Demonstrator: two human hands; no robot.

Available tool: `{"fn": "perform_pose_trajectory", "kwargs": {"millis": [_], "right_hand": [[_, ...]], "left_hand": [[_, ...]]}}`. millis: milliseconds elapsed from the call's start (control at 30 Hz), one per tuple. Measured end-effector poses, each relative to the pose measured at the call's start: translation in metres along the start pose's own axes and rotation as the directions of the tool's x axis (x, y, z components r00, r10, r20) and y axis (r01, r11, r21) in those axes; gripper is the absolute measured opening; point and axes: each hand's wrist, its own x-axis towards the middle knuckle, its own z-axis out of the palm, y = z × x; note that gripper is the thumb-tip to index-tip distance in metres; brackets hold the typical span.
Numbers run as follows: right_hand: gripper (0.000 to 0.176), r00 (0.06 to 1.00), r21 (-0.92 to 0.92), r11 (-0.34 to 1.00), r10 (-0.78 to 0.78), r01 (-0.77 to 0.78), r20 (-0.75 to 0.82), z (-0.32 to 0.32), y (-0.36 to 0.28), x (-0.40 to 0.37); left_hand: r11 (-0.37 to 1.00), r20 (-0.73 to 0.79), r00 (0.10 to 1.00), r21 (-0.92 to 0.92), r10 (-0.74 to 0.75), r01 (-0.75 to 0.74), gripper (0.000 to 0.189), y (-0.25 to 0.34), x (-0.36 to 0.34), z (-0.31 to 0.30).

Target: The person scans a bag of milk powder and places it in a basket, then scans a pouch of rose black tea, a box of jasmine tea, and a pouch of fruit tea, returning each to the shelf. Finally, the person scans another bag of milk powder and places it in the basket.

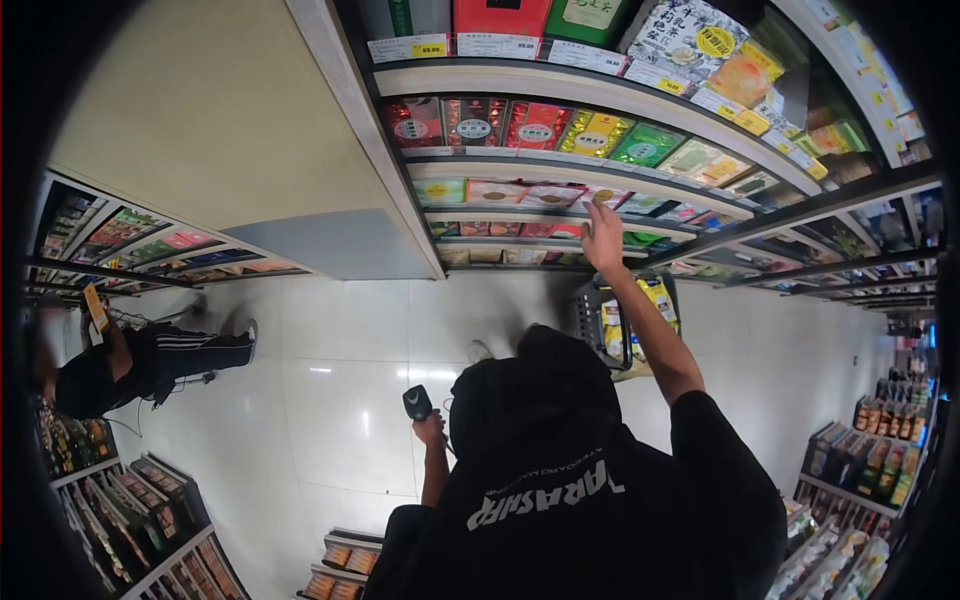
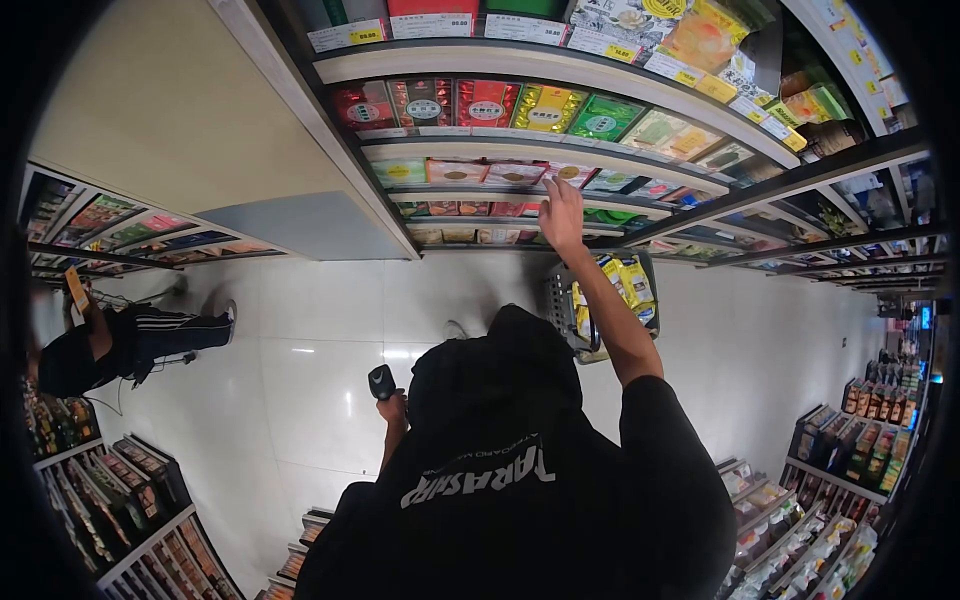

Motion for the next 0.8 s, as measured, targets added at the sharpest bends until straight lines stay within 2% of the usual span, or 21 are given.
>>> {"fn": "perform_pose_trajectory", "kwargs": {"millis": [100, 200, 233, 400, 600, 633, 767, 800], "right_hand": [[0.047, 0.969, 0.062, 0.987, 0.131, -0.147, 0.209, 0.010, -0.028, 0.045], [0.046, 0.928, -0.049, 0.987, 0.163, -0.156, 0.334, 0.023, -0.038, 0.058], [0.046, 0.933, -0.063, 0.987, 0.162, -0.150, 0.322, 0.028, -0.039, 0.058], [0.042, 0.944, -0.133, 0.980, 0.181, -0.149, 0.276, 0.038, -0.025, 0.054], [0.025, 0.930, -0.182, 0.977, 0.163, -0.107, 0.328, 0.031, 0.004, 0.046], [0.018, 0.948, -0.179, 0.981, 0.125, -0.074, 0.294, 0.027, 0.002, 0.044], [0.017, 0.985, -0.253, 0.964, -0.039, 0.080, 0.167, 0.007, 0.007, 0.037], [0.017, 0.991, -0.180, 0.978, -0.083, 0.102, 0.108, -0.008, 0.000, 0.033]], "left_hand": [[1.000, -0.046, 0.999, -0.026, -0.013, 0.012, 0.004, -0.002, -0.017, -0.012], [0.998, -0.087, 0.995, -0.057, -0.043, 0.038, 0.004, -0.003, -0.032, -0.021], [0.995, -0.108, 0.993, -0.089, -0.056, 0.047, 0.011, -0.005, -0.039, -0.025], [0.994, -0.142, 0.985, -0.063, -0.099, 0.091, 0.005, -0.016, -0.057, -0.035], [0.990, -0.168, 0.975, -0.025, -0.144, 0.141, 0.002, 0.008, -0.077, -0.035], [0.992, -0.148, 0.981, -0.042, -0.126, 0.121, 0.002, -0.002, -0.065, -0.034], [0.985, -0.093, 0.989, -0.145, -0.111, 0.097, 0.003, -0.029, -0.017, -0.036], [0.978, -0.084, 0.989, -0.180, -0.118, 0.102, 0.004, -0.027, -0.010, -0.035]]}}
